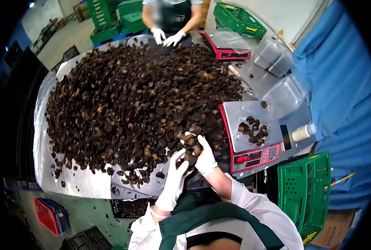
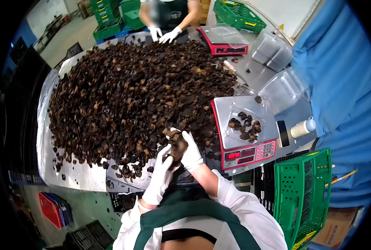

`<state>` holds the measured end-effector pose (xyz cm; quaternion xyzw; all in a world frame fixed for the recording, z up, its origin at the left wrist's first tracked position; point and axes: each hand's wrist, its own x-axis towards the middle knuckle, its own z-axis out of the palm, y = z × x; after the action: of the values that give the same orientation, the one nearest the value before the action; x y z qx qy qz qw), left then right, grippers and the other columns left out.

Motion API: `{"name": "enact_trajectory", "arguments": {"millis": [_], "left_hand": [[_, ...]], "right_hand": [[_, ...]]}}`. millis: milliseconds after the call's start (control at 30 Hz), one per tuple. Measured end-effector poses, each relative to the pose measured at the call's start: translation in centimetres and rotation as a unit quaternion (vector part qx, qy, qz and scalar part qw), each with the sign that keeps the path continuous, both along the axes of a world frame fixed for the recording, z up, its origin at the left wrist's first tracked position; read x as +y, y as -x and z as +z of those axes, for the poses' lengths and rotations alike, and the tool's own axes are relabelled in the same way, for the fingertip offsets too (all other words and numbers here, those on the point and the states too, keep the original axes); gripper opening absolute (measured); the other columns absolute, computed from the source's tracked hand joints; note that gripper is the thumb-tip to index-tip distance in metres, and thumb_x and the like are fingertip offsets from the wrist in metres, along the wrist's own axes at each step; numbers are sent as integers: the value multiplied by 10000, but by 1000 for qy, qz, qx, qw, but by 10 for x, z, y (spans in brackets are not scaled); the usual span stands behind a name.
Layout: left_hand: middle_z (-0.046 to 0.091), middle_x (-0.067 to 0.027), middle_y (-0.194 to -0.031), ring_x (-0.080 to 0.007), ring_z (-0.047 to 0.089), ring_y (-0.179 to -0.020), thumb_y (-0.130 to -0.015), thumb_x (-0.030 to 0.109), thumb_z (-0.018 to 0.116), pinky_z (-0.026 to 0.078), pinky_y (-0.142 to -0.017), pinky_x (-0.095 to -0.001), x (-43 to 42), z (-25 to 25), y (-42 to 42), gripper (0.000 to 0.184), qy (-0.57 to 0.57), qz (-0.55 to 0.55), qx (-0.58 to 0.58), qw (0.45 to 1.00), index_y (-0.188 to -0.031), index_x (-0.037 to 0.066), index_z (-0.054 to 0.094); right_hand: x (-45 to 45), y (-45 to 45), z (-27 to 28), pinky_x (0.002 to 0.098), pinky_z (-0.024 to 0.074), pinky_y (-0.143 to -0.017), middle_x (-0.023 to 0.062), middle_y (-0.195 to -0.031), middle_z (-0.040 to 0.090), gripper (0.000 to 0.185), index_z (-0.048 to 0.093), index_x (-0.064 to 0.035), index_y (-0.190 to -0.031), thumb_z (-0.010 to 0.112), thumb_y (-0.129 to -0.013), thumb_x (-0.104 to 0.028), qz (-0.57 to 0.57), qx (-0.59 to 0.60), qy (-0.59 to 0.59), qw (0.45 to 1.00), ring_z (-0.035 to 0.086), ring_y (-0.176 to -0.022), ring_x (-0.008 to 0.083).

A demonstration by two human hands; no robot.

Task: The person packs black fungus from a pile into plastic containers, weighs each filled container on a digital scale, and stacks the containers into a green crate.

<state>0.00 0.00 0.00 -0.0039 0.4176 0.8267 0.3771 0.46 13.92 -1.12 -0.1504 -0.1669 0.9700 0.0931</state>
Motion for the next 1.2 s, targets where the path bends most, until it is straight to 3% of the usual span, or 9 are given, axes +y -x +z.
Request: {"name": "enact_trajectory", "arguments": {"millis": [167, 200, 233, 300, 500, 733, 867, 1033, 1200], "left_hand": [[501, -102, -1334, -214, 488, -1193, -878, 91, 622, 376, -1037, -344, 62, 28, -9, 447, 48, 40, 152, 986, -1296, 26, 478], [518, -120, -1333, -210, 492, -1201, -878, 84, 616, 364, -1046, -340, 67, 31, -8, 405, 85, 34, 228, 969, -1259, 0, 508], [542, -123, -1300, -214, 499, -1191, -864, 77, 618, 360, -1045, -343, 81, 34, -15, 404, 107, 29, 278, 954, -1247, -3, 515], [550, -126, -1276, -231, 505, -1184, -818, 51, 642, 367, -1035, -350, 99, 39, -9, 386, 118, 34, 388, 913, -1191, 6, 552], [563, -131, -1207, -269, 525, -1145, -743, 0, 676, 403, -990, -369, 158, 54, -15, 319, 142, 38, 538, 830, -1055, 33, 613], [538, -130, -1250, -262, 489, -1197, -759, -6, 669, 367, -1027, -375, 211, 56, -19, 310, 141, -10, 528, 838, -1058, 42, 605], [528, -149, -1268, -264, 476, -1216, -785, -23, 643, 352, -1034, -364, 231, 51, -16, 314, 157, -41, 465, 870, -1086, 30, 569], [520, -172, -1288, -269, 495, -1197, -801, -63, 599, 362, -1026, -352, 242, 41, -23, 298, 151, -24, 448, 881, -1088, -5, 547], [569, -95, -1140, -163, 530, -1087, -843, -49, 561, 392, -972, -291, 235, 42, -37, 286, 150, 13, 347, 926, -1123, 1, 535]], "right_hand": [[54, -18, 24, 386, 450, -990, 140, -1241, 578, 403, 498, -19, -1275, 356, -1005, -283, -41, 123, 41, 991, 562, -1141, 276], [52, -24, 33, 379, 445, -993, 146, -1245, 573, 391, 502, -13, -1264, 354, -1006, -267, -138, 40, -246, 959, 545, -1168, 273], [76, -35, 42, 388, 451, -979, 149, -1227, 579, 390, 510, -12, -1246, 392, -991, -283, -96, 86, -24, 991, 554, -1147, 277], [93, -35, 41, 412, 462, -954, 149, -1202, 588, 394, 517, -19, -1230, 428, -974, -306, -115, 75, 29, 990, 567, -1110, 289], [157, -63, 39, 466, 470, -925, 147, -1196, 586, 407, 492, -34, -1245, 434, -970, -329, -191, 34, -114, 974, 573, -1078, 308], [236, -99, 60, 396, 514, -909, 150, -1181, 569, 309, 506, -23, -1224, 464, -972, -199, -160, 5, 18, 987, 563, -1113, 258], [258, -117, 86, 288, 526, -829, 68, -1042, 607, 247, 522, -23, -1179, 490, -936, -51, -142, -47, -195, 969, 611, -958, 169], [267, -129, 71, 332, 457, -892, 72, -1032, 607, 303, 589, -40, -1081, 678, -797, -93, -82, -101, -747, 652, 588, -982, 206], [263, -128, 83, 380, 453, -905, 71, -1009, 647, 157, 691, -72, -896, 725, -747, -107, -96, 24, -821, 562, 602, -982, 257]]}}
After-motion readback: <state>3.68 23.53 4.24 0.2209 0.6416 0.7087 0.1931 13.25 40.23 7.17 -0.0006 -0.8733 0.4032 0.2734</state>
